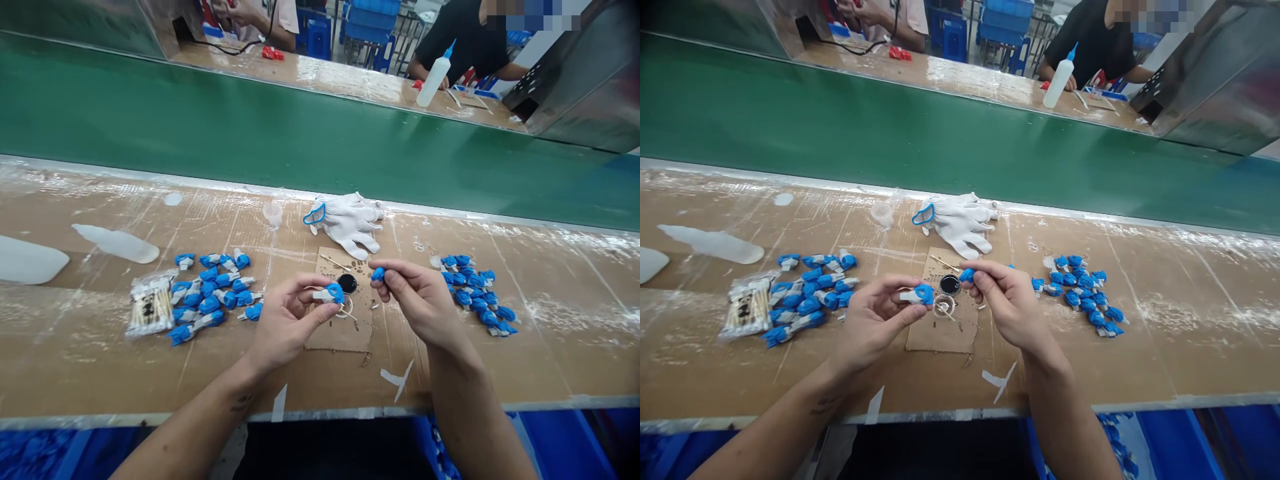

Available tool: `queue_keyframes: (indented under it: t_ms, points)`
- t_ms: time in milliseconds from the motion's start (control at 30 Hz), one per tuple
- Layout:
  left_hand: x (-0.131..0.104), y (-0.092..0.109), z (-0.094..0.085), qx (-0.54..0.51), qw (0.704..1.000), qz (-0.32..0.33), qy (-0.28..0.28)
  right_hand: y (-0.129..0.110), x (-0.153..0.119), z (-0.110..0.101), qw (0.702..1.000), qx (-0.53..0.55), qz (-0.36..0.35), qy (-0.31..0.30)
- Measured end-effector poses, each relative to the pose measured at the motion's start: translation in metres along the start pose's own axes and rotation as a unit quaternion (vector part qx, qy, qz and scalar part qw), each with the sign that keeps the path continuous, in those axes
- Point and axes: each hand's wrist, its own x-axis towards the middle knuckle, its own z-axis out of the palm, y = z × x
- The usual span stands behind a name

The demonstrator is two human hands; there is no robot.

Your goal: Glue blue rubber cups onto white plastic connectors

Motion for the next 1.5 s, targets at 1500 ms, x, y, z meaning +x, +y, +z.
queue_keyframes:
  t_ms: [1500]
  points:
    - [-0.01, 0.001, 0.001, 0.142, 0.942, 0.301, -0.049, -0.011, -0.022, 0.042, 0.922, -0.211, -0.32, -0.061]
